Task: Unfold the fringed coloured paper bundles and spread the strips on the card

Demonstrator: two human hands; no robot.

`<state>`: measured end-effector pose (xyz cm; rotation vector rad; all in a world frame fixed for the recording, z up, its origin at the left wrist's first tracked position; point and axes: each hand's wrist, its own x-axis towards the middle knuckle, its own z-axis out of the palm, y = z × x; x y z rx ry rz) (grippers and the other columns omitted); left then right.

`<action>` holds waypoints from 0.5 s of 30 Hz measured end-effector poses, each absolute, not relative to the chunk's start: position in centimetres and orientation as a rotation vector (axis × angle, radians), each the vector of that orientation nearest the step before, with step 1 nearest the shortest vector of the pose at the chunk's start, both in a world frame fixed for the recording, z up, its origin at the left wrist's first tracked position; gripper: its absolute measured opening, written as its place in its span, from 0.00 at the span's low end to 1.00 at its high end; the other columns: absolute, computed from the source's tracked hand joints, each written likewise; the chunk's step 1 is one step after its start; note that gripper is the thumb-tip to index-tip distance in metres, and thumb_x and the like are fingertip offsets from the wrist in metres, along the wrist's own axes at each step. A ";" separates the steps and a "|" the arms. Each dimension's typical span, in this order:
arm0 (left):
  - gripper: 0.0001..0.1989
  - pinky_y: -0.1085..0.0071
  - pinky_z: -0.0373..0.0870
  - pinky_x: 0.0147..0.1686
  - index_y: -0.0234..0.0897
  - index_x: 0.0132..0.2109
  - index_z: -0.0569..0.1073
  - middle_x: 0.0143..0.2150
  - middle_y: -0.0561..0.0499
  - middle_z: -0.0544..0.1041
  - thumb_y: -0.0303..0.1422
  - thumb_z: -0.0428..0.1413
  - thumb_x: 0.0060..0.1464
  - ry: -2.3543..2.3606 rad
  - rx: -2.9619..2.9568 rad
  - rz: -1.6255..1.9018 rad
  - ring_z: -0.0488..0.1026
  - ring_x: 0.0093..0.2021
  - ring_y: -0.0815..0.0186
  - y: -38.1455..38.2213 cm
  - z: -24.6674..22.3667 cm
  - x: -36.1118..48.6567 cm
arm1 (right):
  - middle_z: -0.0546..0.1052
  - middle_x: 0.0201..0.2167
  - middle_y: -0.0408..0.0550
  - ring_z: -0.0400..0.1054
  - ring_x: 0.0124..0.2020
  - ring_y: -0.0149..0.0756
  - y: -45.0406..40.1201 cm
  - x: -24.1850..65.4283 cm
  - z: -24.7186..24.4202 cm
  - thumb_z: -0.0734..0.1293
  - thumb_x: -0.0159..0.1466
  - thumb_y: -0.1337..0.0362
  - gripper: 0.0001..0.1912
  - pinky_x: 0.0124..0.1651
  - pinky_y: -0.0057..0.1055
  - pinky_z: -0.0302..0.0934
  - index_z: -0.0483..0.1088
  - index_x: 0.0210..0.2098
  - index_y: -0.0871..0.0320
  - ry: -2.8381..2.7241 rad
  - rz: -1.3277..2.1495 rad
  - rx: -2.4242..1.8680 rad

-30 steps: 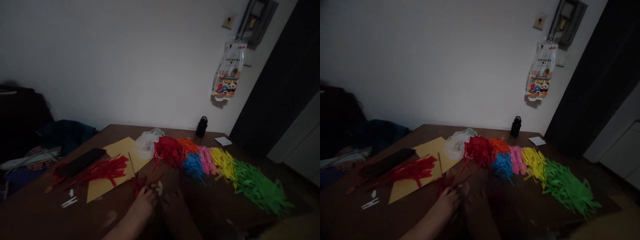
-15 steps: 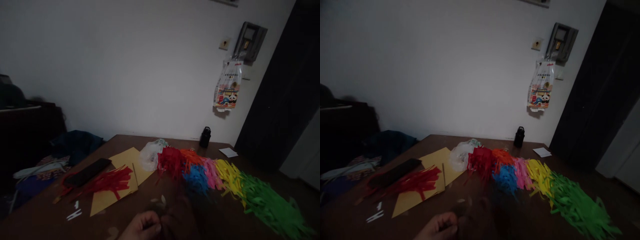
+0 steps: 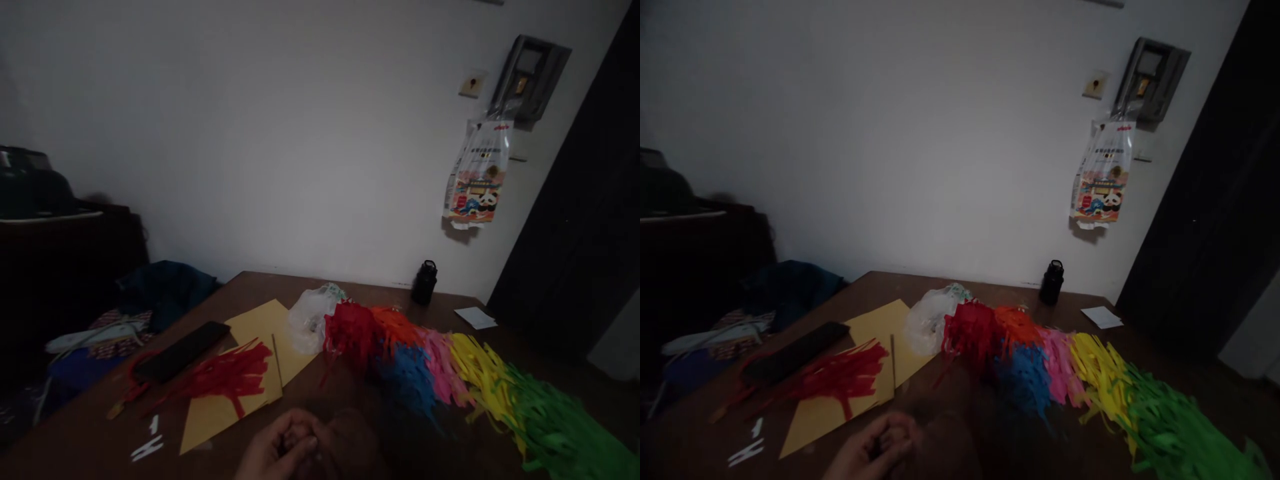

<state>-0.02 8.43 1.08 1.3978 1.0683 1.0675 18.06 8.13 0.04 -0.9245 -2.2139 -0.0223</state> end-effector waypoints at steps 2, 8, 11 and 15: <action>0.24 0.74 0.63 0.28 0.38 0.30 0.78 0.24 0.52 0.74 0.56 0.58 0.49 1.166 1.615 1.067 0.68 0.26 0.66 9.0 1.4 -0.6 | 0.72 0.50 0.52 0.70 0.44 0.38 8.5 17.9 0.6 0.63 0.71 0.57 0.13 0.46 0.39 0.69 0.69 0.51 0.56 -2.231 -0.020 -0.944; 0.21 0.73 0.64 0.29 0.38 0.29 0.75 0.26 0.51 0.75 0.48 0.50 0.59 1.300 1.906 0.996 0.71 0.29 0.63 10.9 3.2 -1.4 | 0.72 0.50 0.51 0.70 0.44 0.38 10.7 18.3 0.9 0.64 0.70 0.59 0.13 0.46 0.39 0.69 0.69 0.51 0.57 -2.291 0.028 -1.013; 0.17 0.72 0.67 0.36 0.39 0.36 0.76 0.34 0.49 0.79 0.42 0.47 0.62 1.265 2.038 0.884 0.75 0.36 0.61 14.6 4.2 -1.9 | 0.74 0.44 0.49 0.71 0.39 0.34 11.7 18.9 0.6 0.64 0.70 0.60 0.11 0.41 0.35 0.70 0.70 0.48 0.59 -2.304 0.070 -1.044; 0.11 0.66 0.66 0.47 0.36 0.35 0.76 0.40 0.46 0.79 0.30 0.50 0.60 1.435 2.126 0.790 0.74 0.43 0.59 22.6 4.3 -2.0 | 0.74 0.33 0.43 0.70 0.29 0.29 12.2 19.1 -0.1 0.63 0.71 0.63 0.08 0.33 0.27 0.69 0.71 0.41 0.60 -2.311 0.126 -1.059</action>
